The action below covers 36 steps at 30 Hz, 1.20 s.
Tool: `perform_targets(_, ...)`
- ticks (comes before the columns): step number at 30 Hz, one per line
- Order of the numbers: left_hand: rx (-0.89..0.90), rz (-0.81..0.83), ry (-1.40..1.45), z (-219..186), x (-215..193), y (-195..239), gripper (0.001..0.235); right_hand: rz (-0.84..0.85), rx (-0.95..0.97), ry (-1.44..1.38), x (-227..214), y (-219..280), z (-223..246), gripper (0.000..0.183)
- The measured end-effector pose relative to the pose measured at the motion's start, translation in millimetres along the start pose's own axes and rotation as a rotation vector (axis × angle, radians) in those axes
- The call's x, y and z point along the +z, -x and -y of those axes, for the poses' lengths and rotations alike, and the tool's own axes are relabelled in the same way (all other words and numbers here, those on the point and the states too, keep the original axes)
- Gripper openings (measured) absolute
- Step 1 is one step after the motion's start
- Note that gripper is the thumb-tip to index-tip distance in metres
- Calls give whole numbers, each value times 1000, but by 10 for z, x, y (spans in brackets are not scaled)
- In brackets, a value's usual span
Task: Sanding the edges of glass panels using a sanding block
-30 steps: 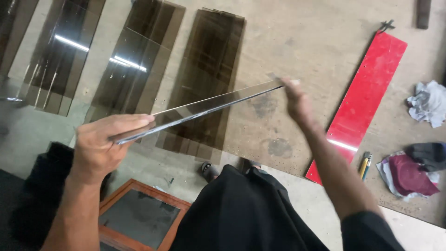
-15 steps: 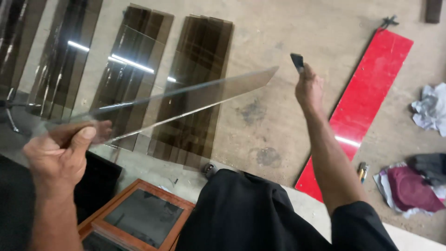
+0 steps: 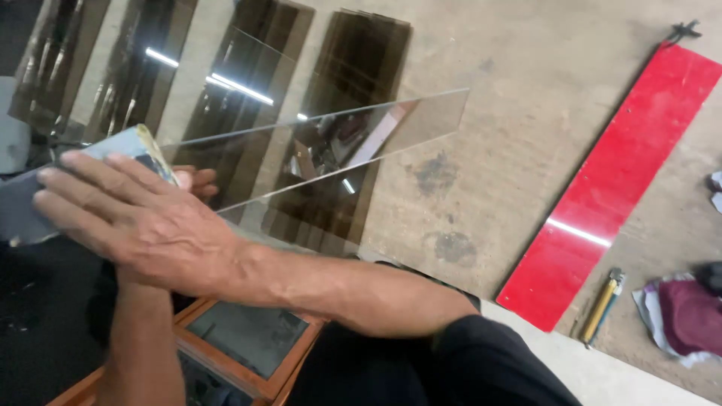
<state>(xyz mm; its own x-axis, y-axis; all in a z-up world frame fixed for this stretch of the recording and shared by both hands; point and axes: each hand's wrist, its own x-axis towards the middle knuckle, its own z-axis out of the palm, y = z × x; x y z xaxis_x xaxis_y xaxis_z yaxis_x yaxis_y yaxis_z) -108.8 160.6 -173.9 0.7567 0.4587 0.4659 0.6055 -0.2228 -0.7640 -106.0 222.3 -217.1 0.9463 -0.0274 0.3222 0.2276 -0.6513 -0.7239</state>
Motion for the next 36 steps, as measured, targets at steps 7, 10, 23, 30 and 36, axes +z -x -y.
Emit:
perform_targets(7, 511, -33, 1513, 318, 786, -445, 28, -287, -881, 793, -1257, -198, -790, 41)
perform_targets(10, 632, -32, 1896, 358, 681, -488, 29, -24, -712, -160, -1462, -375, -796, 40)
perform_targets(23, 464, 443, 2145, 429, 357, -386, 19, 32, -20, -100, -1034, -647, -5444, 63)
perform_targets(30, 255, 934, 2166, 500, 536, -334, 18, -146, 178, 376, -2218, -463, -5786, 45)
perform_targets(36, -104, 1081, 2324, 109, 538, 119, 21, -413, 565, -38, -2713, 868, -5429, 26)
